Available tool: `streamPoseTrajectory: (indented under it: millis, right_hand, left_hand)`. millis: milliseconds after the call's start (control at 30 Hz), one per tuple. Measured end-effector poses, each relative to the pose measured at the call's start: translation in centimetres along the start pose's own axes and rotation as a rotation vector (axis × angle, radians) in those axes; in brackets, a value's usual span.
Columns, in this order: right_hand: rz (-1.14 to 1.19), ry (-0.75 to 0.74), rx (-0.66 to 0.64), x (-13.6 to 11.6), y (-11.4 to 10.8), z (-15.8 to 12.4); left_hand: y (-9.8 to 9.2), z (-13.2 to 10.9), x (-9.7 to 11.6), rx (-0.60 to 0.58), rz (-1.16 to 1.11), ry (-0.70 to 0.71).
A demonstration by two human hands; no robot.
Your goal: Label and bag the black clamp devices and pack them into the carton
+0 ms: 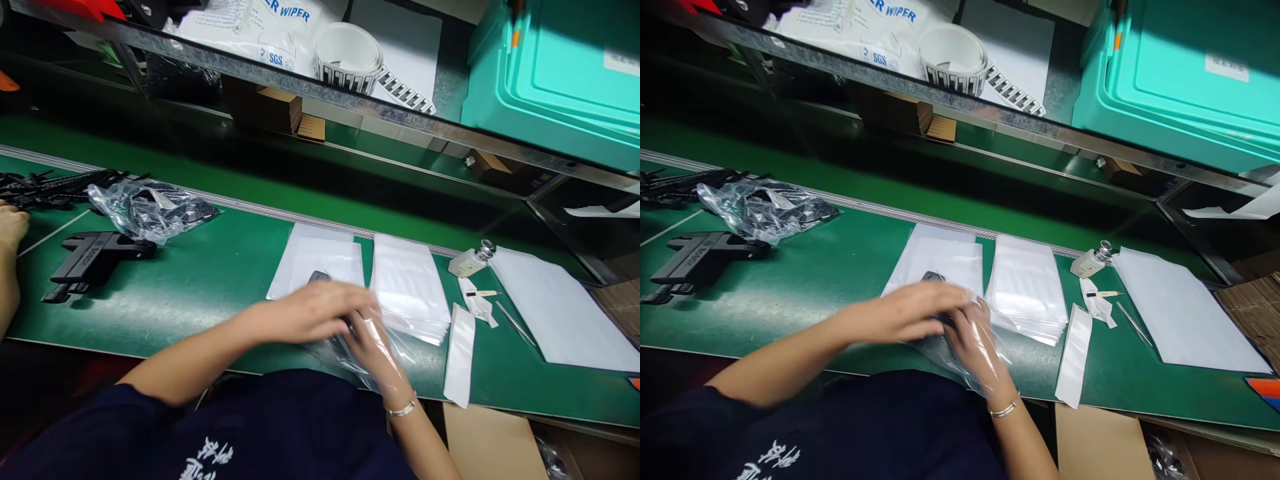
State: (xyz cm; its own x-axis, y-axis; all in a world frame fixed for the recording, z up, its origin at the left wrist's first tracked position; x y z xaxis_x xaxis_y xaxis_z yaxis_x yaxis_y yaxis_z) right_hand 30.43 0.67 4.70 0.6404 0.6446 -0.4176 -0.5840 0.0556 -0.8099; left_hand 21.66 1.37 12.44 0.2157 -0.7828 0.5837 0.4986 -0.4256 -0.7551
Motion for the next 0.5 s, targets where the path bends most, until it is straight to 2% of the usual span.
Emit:
streamPoseTrajectory:
  millis: [67,100,167,200,233,267,300,367,400,433,467,500]
  right_hand:
    - [-0.042,-0.109,-0.058,-1.7,-0.8,-0.3]
    - [-0.066,-0.184,-0.104,-2.7,-1.0,-0.3]
    - [-0.069,-0.291,-0.178,-4.0,-1.3,-0.5]
    - [-0.035,-0.294,-0.169,-4.0,-1.9,-0.5]
    - [0.015,-0.239,-0.110,-3.2,-2.9,-0.6]
    - [0.072,-0.120,0.002,-1.6,-4.3,-0.8]
    - [0.125,0.048,0.171,0.5,-6.1,-1.4]
    - [0.176,0.378,0.566,4.4,-9.6,-4.5]
    - [0.177,0.444,0.672,5.0,-10.5,-5.7]
    - [0.171,0.415,0.675,4.6,-10.7,-5.8]
    - [0.160,0.317,0.589,3.6,-10.3,-5.1]
    - [0.155,0.192,0.425,2.1,-9.1,-3.8]
  left_hand:
    - [-1.2,-0.5,-3.2,-0.120,0.137,-0.237]
    - [-0.9,-0.6,-4.3,-0.233,0.159,-0.308]
    - [0.9,-0.9,-5.5,-0.447,0.071,-0.361]
    - [1.9,-1.0,-5.7,-0.500,-0.023,-0.361]
    - [2.6,-1.1,-5.9,-0.496,-0.130,-0.366]
    - [3.0,-1.3,-6.4,-0.436,-0.242,-0.387]
    - [3.2,-1.6,-7.2,-0.325,-0.352,-0.428]
    - [3.3,-2.6,-9.2,-0.047,-0.557,-0.546]
    - [3.5,-3.2,-10.0,0.077,-0.636,-0.598]
    - [3.7,-3.7,-10.5,0.174,-0.688,-0.632]
    - [4.1,-3.8,-10.6,0.231,-0.704,-0.643]
    - [4.4,-3.6,-10.2,0.241,-0.683,-0.641]
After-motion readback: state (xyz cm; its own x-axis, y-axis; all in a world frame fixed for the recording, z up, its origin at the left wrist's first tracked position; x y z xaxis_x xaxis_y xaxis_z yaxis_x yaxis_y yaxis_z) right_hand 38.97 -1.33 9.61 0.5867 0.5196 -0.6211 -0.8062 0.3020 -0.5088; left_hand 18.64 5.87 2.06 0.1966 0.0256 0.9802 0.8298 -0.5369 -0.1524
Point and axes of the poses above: each hand's wrist, its own z-axis towards the middle knuckle, its own y-axis out of the palm, x = y × z, the point moved 8 cm from there along z, towards the middle knuckle, and after that the axes turned 2 degrees about -x, right-handed, at the moved point
